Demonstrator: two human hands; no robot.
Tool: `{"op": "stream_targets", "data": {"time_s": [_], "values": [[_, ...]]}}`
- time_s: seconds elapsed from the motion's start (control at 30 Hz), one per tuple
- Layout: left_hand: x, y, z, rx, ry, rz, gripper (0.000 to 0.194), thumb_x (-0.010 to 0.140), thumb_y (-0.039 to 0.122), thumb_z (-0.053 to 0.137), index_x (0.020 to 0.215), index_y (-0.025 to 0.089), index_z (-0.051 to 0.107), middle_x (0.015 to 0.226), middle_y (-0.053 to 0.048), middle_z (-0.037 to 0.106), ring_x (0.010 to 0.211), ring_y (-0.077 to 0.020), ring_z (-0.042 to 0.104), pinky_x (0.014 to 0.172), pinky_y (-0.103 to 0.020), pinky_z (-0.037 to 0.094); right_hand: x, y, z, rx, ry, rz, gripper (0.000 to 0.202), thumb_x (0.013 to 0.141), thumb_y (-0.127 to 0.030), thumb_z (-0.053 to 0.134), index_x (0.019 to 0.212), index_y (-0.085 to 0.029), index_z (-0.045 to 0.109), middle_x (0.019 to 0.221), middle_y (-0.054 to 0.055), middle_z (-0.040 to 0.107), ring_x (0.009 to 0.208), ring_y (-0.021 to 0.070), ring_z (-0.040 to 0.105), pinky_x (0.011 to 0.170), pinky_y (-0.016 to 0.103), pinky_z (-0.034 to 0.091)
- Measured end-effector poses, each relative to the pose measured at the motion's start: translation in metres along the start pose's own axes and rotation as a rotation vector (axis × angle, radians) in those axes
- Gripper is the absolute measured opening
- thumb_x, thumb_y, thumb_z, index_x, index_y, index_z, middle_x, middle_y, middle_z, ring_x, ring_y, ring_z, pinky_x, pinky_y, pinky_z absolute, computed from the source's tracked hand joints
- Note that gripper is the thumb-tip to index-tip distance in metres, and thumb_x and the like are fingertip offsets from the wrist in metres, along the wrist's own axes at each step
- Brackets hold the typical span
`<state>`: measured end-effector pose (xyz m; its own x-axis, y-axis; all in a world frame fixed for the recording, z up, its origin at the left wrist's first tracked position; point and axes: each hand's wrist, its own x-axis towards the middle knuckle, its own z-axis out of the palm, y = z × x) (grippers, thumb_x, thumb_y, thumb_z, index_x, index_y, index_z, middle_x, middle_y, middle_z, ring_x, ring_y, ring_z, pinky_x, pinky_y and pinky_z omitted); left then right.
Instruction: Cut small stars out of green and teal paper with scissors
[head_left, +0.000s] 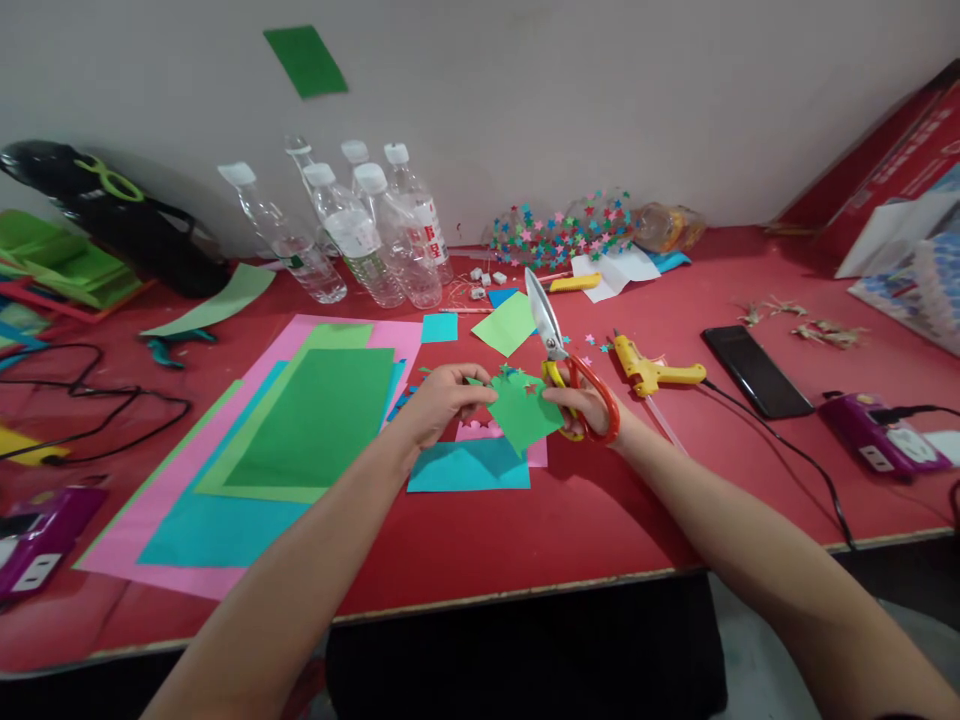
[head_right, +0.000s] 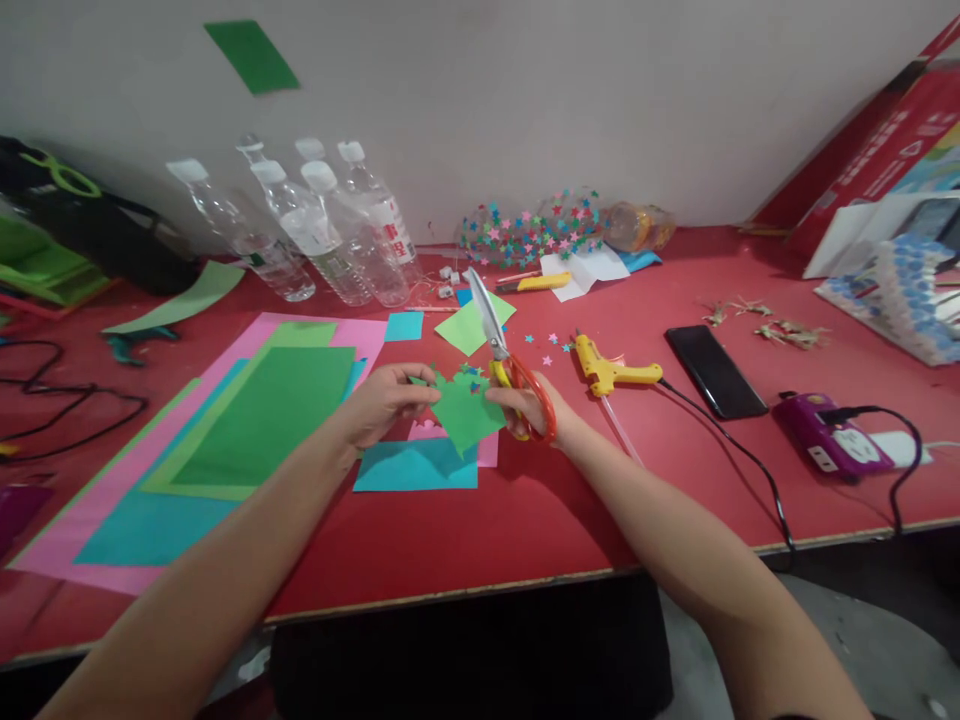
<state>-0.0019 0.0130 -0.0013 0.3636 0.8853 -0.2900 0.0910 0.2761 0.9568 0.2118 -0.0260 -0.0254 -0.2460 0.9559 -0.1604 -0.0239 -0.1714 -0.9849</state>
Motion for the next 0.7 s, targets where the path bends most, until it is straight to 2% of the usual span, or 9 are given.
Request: {"op": "stream_targets", "data": {"time_s": [0.07, 0.1, 0.17, 0.2, 0.27, 0.37, 0.43, 0.57, 0.7], "values": [[-0.001, -0.002, 0.003, -0.067, -0.012, -0.002, 0.018, 0.063, 0.023, 0.074, 0.068, 0.017, 0.058, 0.049, 0.007, 0.049, 0.040, -0.0036, 0.038, 0.042, -0.019, 0.027, -0.003, 0.000, 0.005, -0.042, -0.027, 0.025, 0.025, 0.074, -0.034, 0.066, 0.067, -0.021, 0.046, 0.039, -0.008, 0.050, 0.028, 0.0082, 0.040, 0.030, 0.019, 0.031], [-0.003, -0.004, 0.005, -0.109, -0.008, 0.006, 0.018, 0.067, 0.028, 0.073, 0.072, 0.017, 0.059, 0.054, 0.006, 0.054, 0.043, -0.0042, 0.042, 0.044, -0.019, 0.032, -0.005, 0.000, 0.008, -0.057, 0.006, 0.010, 0.023, 0.076, -0.034, 0.064, 0.070, -0.021, 0.046, 0.039, -0.008, 0.050, 0.028, 0.0083, 0.039, 0.031, 0.019, 0.031], [-0.009, -0.007, 0.011, -0.165, -0.093, -0.038, 0.023, 0.071, 0.034, 0.072, 0.086, 0.018, 0.063, 0.080, -0.001, 0.069, 0.065, -0.0097, 0.062, 0.062, -0.024, 0.048, -0.007, 0.003, 0.013, -0.059, 0.071, -0.061, 0.021, 0.079, -0.035, 0.063, 0.074, -0.022, 0.047, 0.036, -0.010, 0.046, 0.030, 0.0090, 0.040, 0.034, 0.020, 0.033], [-0.013, -0.009, 0.014, -0.174, -0.139, -0.059, 0.026, 0.071, 0.032, 0.073, 0.090, 0.018, 0.064, 0.090, -0.003, 0.071, 0.076, -0.0119, 0.065, 0.072, -0.026, 0.050, -0.008, 0.004, 0.015, -0.054, 0.095, -0.088, 0.022, 0.080, -0.037, 0.062, 0.074, -0.022, 0.047, 0.035, -0.010, 0.044, 0.030, 0.0092, 0.039, 0.035, 0.021, 0.033], [-0.019, -0.011, 0.019, -0.176, -0.144, -0.047, 0.028, 0.070, 0.032, 0.074, 0.091, 0.017, 0.064, 0.096, -0.005, 0.072, 0.080, -0.0140, 0.066, 0.075, -0.029, 0.052, -0.010, 0.004, 0.018, -0.076, 0.110, -0.120, 0.025, 0.082, -0.040, 0.061, 0.071, -0.022, 0.047, 0.036, -0.009, 0.045, 0.031, 0.0093, 0.040, 0.038, 0.022, 0.035], [-0.021, -0.008, 0.013, -0.136, -0.048, 0.030, 0.029, 0.072, 0.035, 0.072, 0.091, 0.016, 0.063, 0.087, -0.004, 0.072, 0.067, -0.0140, 0.065, 0.058, -0.027, 0.052, -0.014, -0.004, 0.016, -0.181, 0.064, -0.088, 0.036, 0.086, -0.049, 0.054, 0.064, -0.021, 0.047, 0.046, -0.003, 0.053, 0.035, 0.0094, 0.044, 0.040, 0.023, 0.035], [-0.019, -0.003, 0.001, -0.098, 0.016, 0.101, 0.028, 0.069, 0.034, 0.073, 0.087, 0.015, 0.064, 0.074, -0.002, 0.069, 0.052, -0.0107, 0.060, 0.047, -0.023, 0.045, -0.017, -0.013, 0.011, -0.264, 0.029, -0.053, 0.039, 0.084, -0.053, 0.055, 0.063, -0.020, 0.046, 0.048, -0.004, 0.048, 0.040, 0.0099, 0.044, 0.041, 0.023, 0.033], [-0.017, 0.006, -0.030, -0.144, 0.241, 0.142, 0.024, 0.060, 0.025, 0.079, 0.079, 0.017, 0.067, 0.071, 0.002, 0.066, 0.050, -0.0045, 0.052, 0.045, -0.017, 0.040, -0.019, -0.025, 0.002, -0.646, -0.041, -0.066, 0.042, 0.074, -0.059, 0.065, 0.071, -0.019, 0.053, 0.064, 0.000, 0.055, 0.057, 0.0143, 0.049, 0.052, 0.025, 0.035], [-0.021, 0.006, -0.043, -0.280, 0.394, 0.196, 0.023, 0.060, 0.024, 0.078, 0.077, 0.018, 0.064, 0.069, 0.005, 0.063, 0.049, -0.0027, 0.048, 0.045, -0.015, 0.039, -0.020, -0.027, -0.001, -0.882, -0.134, -0.037, 0.044, 0.080, -0.062, 0.058, 0.072, -0.019, 0.051, 0.065, 0.001, 0.055, 0.059, 0.0163, 0.049, 0.054, 0.026, 0.034]]}}
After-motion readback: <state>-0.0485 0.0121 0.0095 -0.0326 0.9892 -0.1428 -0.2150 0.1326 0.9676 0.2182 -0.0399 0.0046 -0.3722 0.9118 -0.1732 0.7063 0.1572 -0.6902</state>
